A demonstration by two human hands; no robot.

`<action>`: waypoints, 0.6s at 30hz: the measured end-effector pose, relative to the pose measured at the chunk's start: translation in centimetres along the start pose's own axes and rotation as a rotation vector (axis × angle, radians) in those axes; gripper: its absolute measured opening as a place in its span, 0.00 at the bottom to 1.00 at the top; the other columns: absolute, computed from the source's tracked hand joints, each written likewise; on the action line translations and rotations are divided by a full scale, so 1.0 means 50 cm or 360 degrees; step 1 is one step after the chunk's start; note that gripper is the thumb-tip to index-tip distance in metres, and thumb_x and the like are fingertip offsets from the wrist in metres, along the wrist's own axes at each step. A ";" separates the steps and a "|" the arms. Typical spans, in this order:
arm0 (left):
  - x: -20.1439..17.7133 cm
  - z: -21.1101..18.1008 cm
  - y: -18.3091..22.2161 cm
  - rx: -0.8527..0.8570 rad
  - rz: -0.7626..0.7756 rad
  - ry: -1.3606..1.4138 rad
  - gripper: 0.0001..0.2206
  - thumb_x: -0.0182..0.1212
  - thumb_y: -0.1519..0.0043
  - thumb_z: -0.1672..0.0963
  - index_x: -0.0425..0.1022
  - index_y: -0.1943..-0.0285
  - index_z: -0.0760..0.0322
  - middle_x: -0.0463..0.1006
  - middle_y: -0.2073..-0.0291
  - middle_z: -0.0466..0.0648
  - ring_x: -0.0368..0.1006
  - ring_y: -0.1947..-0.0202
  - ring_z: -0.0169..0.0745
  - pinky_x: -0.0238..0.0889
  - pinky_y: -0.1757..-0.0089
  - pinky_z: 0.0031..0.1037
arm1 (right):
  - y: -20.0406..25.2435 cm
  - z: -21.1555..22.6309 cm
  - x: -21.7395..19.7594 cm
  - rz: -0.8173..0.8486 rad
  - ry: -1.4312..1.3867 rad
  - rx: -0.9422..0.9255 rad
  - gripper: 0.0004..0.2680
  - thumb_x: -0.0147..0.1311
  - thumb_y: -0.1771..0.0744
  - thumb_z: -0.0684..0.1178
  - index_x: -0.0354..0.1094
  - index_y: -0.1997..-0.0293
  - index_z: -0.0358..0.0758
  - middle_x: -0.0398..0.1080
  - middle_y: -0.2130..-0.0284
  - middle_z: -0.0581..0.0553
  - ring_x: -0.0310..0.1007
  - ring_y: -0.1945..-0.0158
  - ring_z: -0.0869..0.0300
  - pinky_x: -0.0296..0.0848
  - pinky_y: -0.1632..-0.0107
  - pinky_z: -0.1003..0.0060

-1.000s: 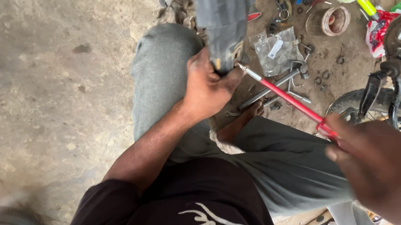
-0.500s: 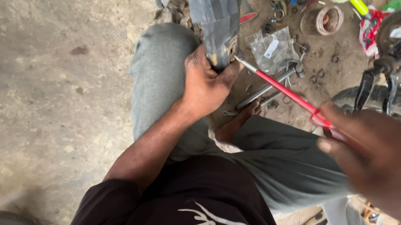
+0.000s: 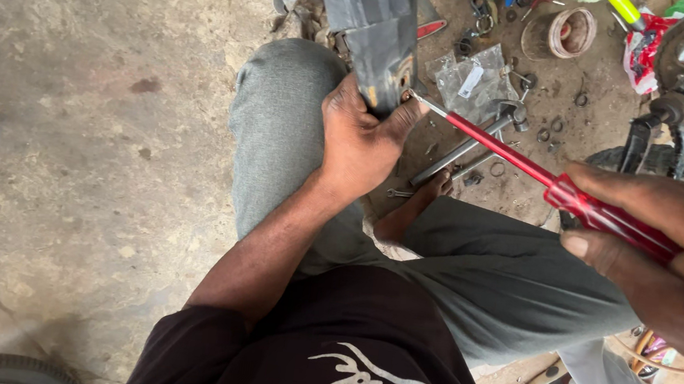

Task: The person repairs a plastic bicycle fender by using a screwdriver and pliers to tighten screws, remove debris, and apply a substance from a bottle to the mounting area while sitting on the floor.

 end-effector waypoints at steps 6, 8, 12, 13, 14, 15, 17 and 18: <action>-0.003 0.009 0.005 -0.0046 0.0042 0.0045 0.12 0.69 0.38 0.65 0.71 0.51 0.70 0.78 0.66 0.44 0.71 0.67 0.25 0.69 0.65 0.23 | 0.008 0.009 0.008 -0.0084 -0.0002 -0.0162 0.19 0.61 0.37 0.43 0.70 0.39 0.34 0.79 0.62 0.37 0.82 0.62 0.58 0.80 0.60 0.65; -0.004 0.004 0.005 0.0011 0.0048 0.0011 0.12 0.70 0.38 0.65 0.70 0.51 0.70 0.78 0.66 0.44 0.71 0.66 0.25 0.69 0.64 0.23 | 0.006 0.004 0.009 -0.0061 0.0043 -0.0155 0.20 0.62 0.38 0.44 0.70 0.40 0.35 0.79 0.65 0.38 0.79 0.67 0.58 0.78 0.65 0.64; 0.002 0.012 0.005 -0.0070 0.0118 0.0152 0.12 0.69 0.37 0.64 0.69 0.50 0.70 0.77 0.66 0.44 0.71 0.68 0.26 0.68 0.66 0.22 | 0.003 -0.016 0.017 -0.0009 0.0228 -0.0130 0.21 0.65 0.37 0.48 0.69 0.37 0.38 0.78 0.67 0.39 0.75 0.72 0.59 0.72 0.68 0.63; 0.003 0.009 0.005 -0.0039 0.0123 0.0144 0.12 0.69 0.36 0.64 0.69 0.50 0.70 0.78 0.65 0.45 0.72 0.66 0.26 0.69 0.65 0.22 | 0.002 -0.018 0.019 0.0002 0.0233 -0.0158 0.21 0.65 0.37 0.48 0.69 0.37 0.38 0.78 0.68 0.39 0.75 0.72 0.59 0.72 0.69 0.64; 0.003 0.005 0.004 -0.0006 0.0127 0.0135 0.12 0.69 0.36 0.64 0.69 0.49 0.70 0.78 0.64 0.45 0.73 0.65 0.27 0.70 0.64 0.23 | 0.003 -0.019 0.020 0.0001 0.0228 -0.0171 0.21 0.65 0.37 0.48 0.69 0.37 0.38 0.78 0.68 0.40 0.75 0.73 0.59 0.72 0.69 0.64; 0.004 0.006 0.004 -0.0025 0.0132 0.0111 0.12 0.70 0.37 0.64 0.70 0.49 0.70 0.78 0.65 0.45 0.72 0.66 0.27 0.69 0.64 0.23 | 0.004 -0.019 0.020 0.0001 0.0224 -0.0185 0.21 0.65 0.37 0.48 0.69 0.37 0.38 0.77 0.68 0.40 0.75 0.73 0.59 0.72 0.69 0.64; 0.004 0.007 0.003 -0.0063 0.0140 0.0054 0.13 0.70 0.37 0.64 0.70 0.49 0.71 0.78 0.66 0.45 0.72 0.68 0.26 0.68 0.66 0.22 | 0.005 -0.015 0.018 -0.0020 0.0199 -0.0210 0.21 0.64 0.37 0.48 0.69 0.37 0.37 0.77 0.68 0.40 0.74 0.73 0.59 0.72 0.70 0.63; 0.004 0.004 0.003 -0.0043 0.0134 0.0072 0.13 0.70 0.37 0.64 0.70 0.49 0.71 0.79 0.65 0.45 0.72 0.67 0.27 0.69 0.65 0.22 | 0.007 -0.012 0.018 -0.0032 0.0188 -0.0225 0.20 0.63 0.37 0.48 0.69 0.38 0.36 0.77 0.68 0.39 0.74 0.73 0.59 0.73 0.70 0.63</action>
Point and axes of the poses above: each hand's wrist, its own y-axis away from the middle knuckle, its own x-axis out of the palm, z = x × y, the point moved 8 cm from there along -y, towards the middle knuckle
